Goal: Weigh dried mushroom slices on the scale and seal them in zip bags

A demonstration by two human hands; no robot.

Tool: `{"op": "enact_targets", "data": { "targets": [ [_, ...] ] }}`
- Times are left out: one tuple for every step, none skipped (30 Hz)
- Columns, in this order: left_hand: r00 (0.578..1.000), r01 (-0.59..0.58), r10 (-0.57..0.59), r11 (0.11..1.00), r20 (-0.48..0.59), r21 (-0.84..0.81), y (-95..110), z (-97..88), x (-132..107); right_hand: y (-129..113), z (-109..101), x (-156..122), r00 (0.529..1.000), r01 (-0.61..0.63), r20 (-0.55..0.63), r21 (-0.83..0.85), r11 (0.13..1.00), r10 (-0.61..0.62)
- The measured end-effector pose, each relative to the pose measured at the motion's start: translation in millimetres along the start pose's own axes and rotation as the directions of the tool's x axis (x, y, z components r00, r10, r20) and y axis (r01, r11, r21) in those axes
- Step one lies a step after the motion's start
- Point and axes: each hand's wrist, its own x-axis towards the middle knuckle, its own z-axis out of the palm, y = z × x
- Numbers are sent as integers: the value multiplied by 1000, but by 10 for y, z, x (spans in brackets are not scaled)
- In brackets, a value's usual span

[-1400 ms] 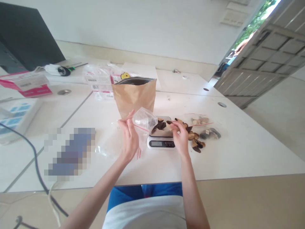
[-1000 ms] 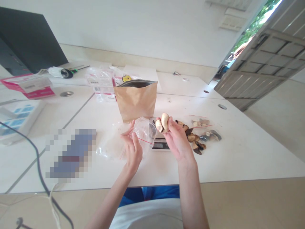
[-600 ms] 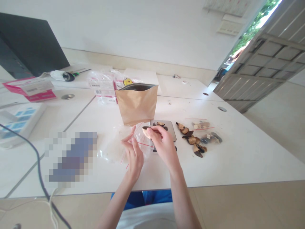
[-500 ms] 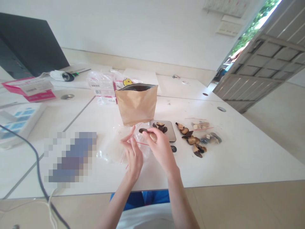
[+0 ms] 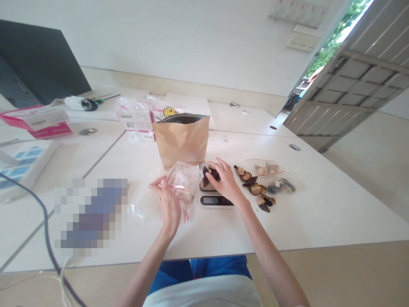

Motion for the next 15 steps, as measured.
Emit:
{"op": "enact_targets", "data": {
  "targets": [
    [1000,15,-15,1000,-1,-16,9,15,25,41,41,16,998,8,60,-58,998,-4],
    [999,38,-38,999,-2,-25,22,35,46,61,80,25,994,14,109,-102,995,-3],
    [998,56,-56,998,-4,-24,39,59,64,65,116,28,989,21,145,-133,991,-2],
    [999,51,-51,999,6,-13,56,86,79,58,148,25,986,29,168,-153,988,-3],
    [999,41,-41,999,15,1,69,114,92,47,175,17,983,37,182,-167,985,-6],
    [999,30,-31,999,24,15,77,142,103,35,197,6,983,42,186,-175,984,-9],
    [999,22,-23,999,32,28,78,168,113,27,212,-5,983,45,181,-181,983,-12],
    [999,15,-17,999,39,38,71,192,121,23,220,-17,985,49,170,-183,982,-17],
    [999,11,-13,999,42,45,56,212,128,25,222,-26,988,56,154,-183,982,-27],
    [999,7,-9,999,44,44,35,230,133,31,219,-32,990,65,136,-178,982,-41],
    [999,0,-2,999,47,36,10,244,136,42,212,-34,992,75,116,-168,983,-56],
    [999,-9,8,1000,51,26,-17,254,138,55,202,-33,993,82,96,-153,985,-68],
    [998,-18,18,1000,52,13,-42,261,138,71,192,-29,994,85,74,-133,988,-75],
    [998,-26,26,1000,51,1,-64,266,137,87,183,-23,996,82,54,-108,991,-76],
    [998,-33,33,999,49,-8,-81,268,135,103,176,-15,997,74,36,-83,994,-71]
  ]
}}
